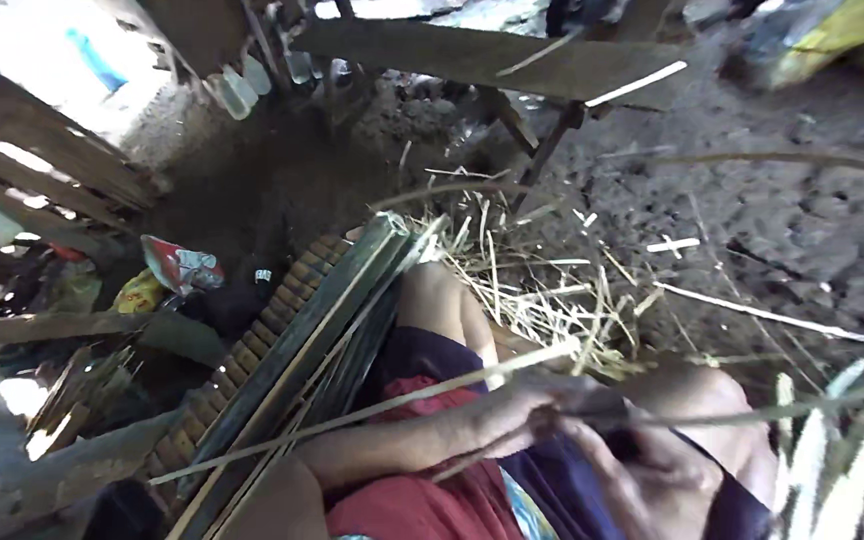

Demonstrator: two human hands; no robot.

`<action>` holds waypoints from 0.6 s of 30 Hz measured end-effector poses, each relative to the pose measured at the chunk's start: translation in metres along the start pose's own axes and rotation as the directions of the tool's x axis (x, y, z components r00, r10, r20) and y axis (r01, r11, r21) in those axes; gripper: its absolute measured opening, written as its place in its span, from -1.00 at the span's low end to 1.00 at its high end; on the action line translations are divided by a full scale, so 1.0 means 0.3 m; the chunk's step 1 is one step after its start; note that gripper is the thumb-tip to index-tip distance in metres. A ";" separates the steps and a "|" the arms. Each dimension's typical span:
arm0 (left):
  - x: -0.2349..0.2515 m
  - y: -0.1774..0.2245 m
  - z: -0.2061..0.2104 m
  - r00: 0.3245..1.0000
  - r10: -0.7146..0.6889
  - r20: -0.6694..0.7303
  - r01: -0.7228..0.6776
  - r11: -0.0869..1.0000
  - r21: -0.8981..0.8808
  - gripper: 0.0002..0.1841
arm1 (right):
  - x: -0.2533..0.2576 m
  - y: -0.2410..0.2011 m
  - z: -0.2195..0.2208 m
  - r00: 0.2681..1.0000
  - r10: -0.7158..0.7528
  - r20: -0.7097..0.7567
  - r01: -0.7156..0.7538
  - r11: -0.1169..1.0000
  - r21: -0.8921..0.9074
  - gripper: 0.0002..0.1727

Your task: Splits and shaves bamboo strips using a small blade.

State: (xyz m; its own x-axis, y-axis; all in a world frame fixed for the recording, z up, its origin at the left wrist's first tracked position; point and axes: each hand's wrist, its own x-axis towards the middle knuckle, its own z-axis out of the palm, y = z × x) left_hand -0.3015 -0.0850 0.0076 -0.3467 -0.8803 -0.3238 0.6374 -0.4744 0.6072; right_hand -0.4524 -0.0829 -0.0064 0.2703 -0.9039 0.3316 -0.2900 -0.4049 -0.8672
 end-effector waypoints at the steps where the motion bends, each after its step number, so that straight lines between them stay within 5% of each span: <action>1: -0.029 -0.006 0.014 0.996 -0.008 -0.086 0.004 0.999 -0.046 -0.67 | 0.008 -0.007 -0.004 0.999 0.033 -0.004 -0.033 0.999 0.009 -0.47; 5: -0.071 -0.005 0.019 0.945 -0.021 -0.326 -0.057 0.973 -0.225 -0.50 | -0.063 -0.049 0.045 0.986 0.078 0.146 -0.089 0.993 0.074 -0.45; 9: -0.047 0.019 -0.010 0.896 0.041 -0.441 -0.121 0.981 -0.154 -0.42 | -0.157 -0.113 0.093 0.957 -0.122 0.263 0.140 0.989 -0.050 -0.46; 13: -0.044 0.062 -0.067 0.921 0.115 -0.372 -0.173 0.977 -0.126 -0.39 | -0.203 -0.158 0.090 0.917 -0.218 0.335 0.253 0.966 -0.062 -0.56; 18: -0.042 0.222 -0.230 0.871 0.369 -0.324 -0.333 0.929 0.164 -0.37 | -0.161 -0.133 0.073 0.954 -0.098 0.283 0.146 0.977 -0.155 -0.46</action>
State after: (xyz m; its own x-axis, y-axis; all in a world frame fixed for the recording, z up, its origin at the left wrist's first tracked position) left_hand -0.2072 -0.1058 0.0020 0.1563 -0.9433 -0.2928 0.5948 -0.1468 0.7903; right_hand -0.4336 -0.0202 0.0040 0.5460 -0.7838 0.2959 -0.3861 -0.5488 -0.7415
